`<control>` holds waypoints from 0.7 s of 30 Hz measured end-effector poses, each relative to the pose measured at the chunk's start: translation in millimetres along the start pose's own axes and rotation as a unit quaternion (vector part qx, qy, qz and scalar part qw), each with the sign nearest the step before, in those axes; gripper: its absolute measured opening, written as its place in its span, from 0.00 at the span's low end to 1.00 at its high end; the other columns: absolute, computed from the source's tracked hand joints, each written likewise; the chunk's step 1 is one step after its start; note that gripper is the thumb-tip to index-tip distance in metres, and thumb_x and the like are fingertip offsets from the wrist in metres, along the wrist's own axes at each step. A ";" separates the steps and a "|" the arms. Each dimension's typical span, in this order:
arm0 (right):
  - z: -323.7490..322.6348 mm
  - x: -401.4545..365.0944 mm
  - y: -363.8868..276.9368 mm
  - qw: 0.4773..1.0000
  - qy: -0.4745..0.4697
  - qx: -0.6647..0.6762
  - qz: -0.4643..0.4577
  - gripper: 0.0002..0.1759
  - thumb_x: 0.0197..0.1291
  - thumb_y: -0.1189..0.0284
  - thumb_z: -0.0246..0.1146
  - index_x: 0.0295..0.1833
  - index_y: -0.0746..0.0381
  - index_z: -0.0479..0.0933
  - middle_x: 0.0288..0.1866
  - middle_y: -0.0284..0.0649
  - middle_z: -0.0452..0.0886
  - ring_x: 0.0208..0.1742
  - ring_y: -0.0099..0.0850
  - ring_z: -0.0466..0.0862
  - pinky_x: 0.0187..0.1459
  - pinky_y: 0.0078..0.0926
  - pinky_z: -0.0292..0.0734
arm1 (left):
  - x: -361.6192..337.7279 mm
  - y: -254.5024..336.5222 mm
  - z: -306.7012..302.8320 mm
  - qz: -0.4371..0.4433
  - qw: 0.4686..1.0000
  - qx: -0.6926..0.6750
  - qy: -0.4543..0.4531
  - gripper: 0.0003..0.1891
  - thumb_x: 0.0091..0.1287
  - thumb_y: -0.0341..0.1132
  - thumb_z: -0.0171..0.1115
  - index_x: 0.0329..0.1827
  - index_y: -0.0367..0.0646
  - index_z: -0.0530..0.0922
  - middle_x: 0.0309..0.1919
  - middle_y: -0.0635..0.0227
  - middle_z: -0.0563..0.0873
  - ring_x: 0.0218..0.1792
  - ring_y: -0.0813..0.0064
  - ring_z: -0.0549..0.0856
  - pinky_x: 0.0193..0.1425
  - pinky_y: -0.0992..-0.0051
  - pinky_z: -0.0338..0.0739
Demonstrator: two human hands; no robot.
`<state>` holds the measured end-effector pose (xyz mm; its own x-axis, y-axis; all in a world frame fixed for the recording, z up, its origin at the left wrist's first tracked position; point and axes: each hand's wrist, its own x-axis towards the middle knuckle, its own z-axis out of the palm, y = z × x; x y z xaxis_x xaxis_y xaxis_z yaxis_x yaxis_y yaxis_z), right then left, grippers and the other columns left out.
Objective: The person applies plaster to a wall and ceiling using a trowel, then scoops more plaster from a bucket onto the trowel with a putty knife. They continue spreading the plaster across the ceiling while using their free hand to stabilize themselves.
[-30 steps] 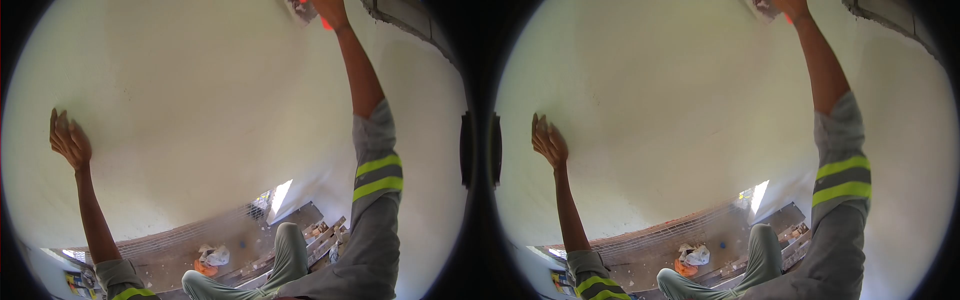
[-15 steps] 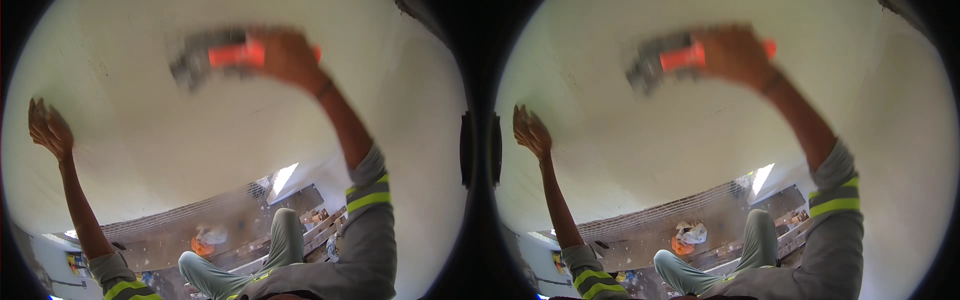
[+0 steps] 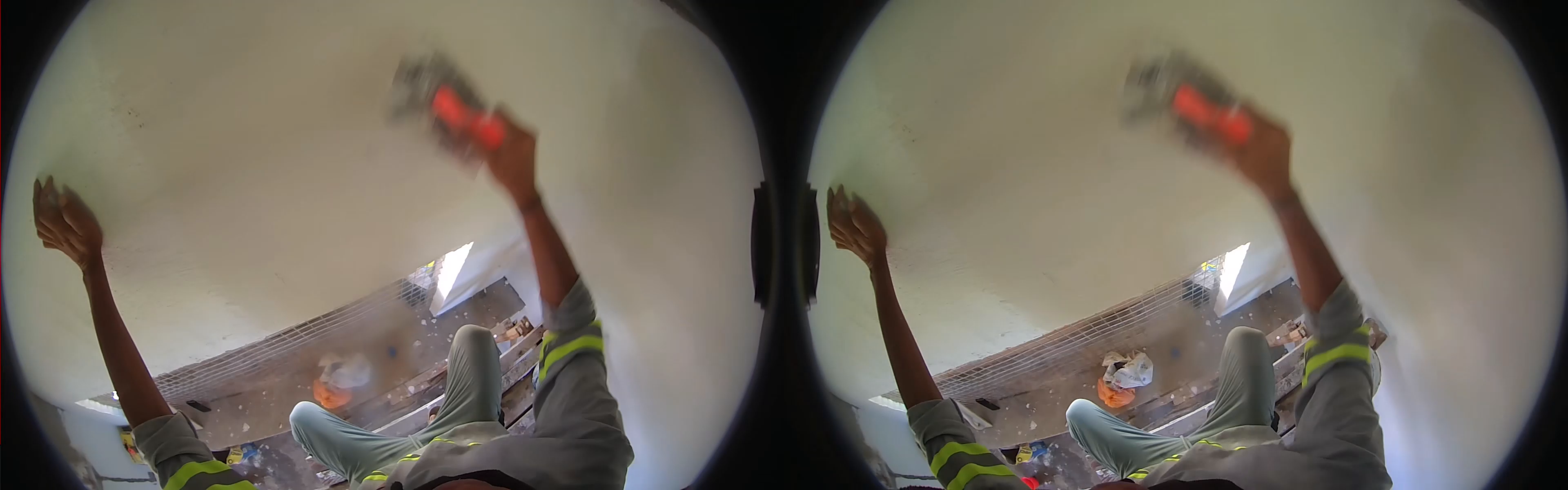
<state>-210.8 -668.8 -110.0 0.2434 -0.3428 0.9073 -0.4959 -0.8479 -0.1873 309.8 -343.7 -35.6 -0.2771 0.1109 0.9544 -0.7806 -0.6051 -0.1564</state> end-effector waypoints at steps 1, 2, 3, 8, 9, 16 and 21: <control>-13.6 40.3 11.7 0.998 0.052 0.008 -0.017 0.19 0.55 0.59 0.73 0.33 0.63 0.76 0.22 0.43 0.81 0.24 0.32 0.83 0.28 0.27 0.77 | 1.8 1.2 -2.4 -0.012 1.000 0.006 -0.010 0.24 0.76 0.52 0.42 0.64 0.51 0.75 0.68 0.66 0.72 0.66 0.66 0.66 0.70 0.59 0.52; -25.0 78.7 25.0 0.995 0.088 -0.038 -0.037 0.21 0.56 0.57 0.72 0.34 0.63 0.75 0.23 0.43 0.81 0.23 0.31 0.83 0.28 0.30 0.77 | 2.9 0.3 -1.9 -0.003 1.000 0.016 -0.005 0.24 0.76 0.52 0.42 0.64 0.50 0.75 0.68 0.65 0.72 0.66 0.66 0.66 0.70 0.59 0.53; -36.1 111.5 32.8 0.988 0.104 -0.077 -0.083 0.25 0.56 0.51 0.71 0.35 0.63 0.75 0.23 0.44 0.81 0.25 0.35 0.83 0.29 0.32 0.77 | 1.6 -5.2 -0.2 0.008 1.000 0.025 -0.004 0.24 0.76 0.52 0.42 0.64 0.50 0.75 0.67 0.65 0.73 0.66 0.65 0.67 0.70 0.58 0.53; -43.8 180.0 -3.4 0.991 0.064 -0.090 -0.073 0.24 0.59 0.55 0.68 0.31 0.68 0.76 0.23 0.39 0.77 0.26 0.24 0.75 0.28 0.27 0.71 | -8.2 -45.3 21.4 0.083 0.994 0.063 0.015 0.25 0.75 0.53 0.42 0.63 0.47 0.76 0.64 0.62 0.76 0.63 0.62 0.71 0.69 0.57 0.57; -35.7 171.0 -3.2 0.991 0.010 -0.108 -0.077 0.24 0.58 0.55 0.68 0.31 0.68 0.76 0.24 0.39 0.78 0.25 0.25 0.76 0.29 0.26 0.72 | -9.9 -50.2 23.7 0.096 0.993 0.069 0.017 0.25 0.75 0.53 0.42 0.63 0.47 0.76 0.64 0.62 0.76 0.63 0.62 0.72 0.68 0.57 0.58; 71.1 -54.1 10.7 0.959 -0.234 -0.048 -0.153 0.16 0.48 0.63 0.73 0.40 0.57 0.79 0.35 0.40 0.84 0.38 0.43 0.84 0.43 0.44 0.78 | -17.5 -69.7 35.9 0.132 0.987 0.083 0.028 0.27 0.75 0.53 0.40 0.64 0.44 0.75 0.65 0.61 0.75 0.63 0.60 0.73 0.68 0.56 0.60; 153.5 -243.1 31.5 0.919 -0.357 0.088 -0.144 0.12 0.55 0.61 0.68 0.38 0.56 0.79 0.37 0.40 0.81 0.42 0.41 0.82 0.46 0.42 0.77 | -7.5 -50.4 27.9 0.143 0.985 0.085 0.035 0.28 0.76 0.54 0.39 0.64 0.43 0.74 0.65 0.60 0.75 0.62 0.58 0.74 0.67 0.56 0.62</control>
<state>-157.6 -674.2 -394.3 0.8590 -0.2186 0.4630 -0.1977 -0.9758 -0.0939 366.8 -336.1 -27.8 -0.5143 -0.0325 0.8570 -0.5613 -0.7427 -0.3651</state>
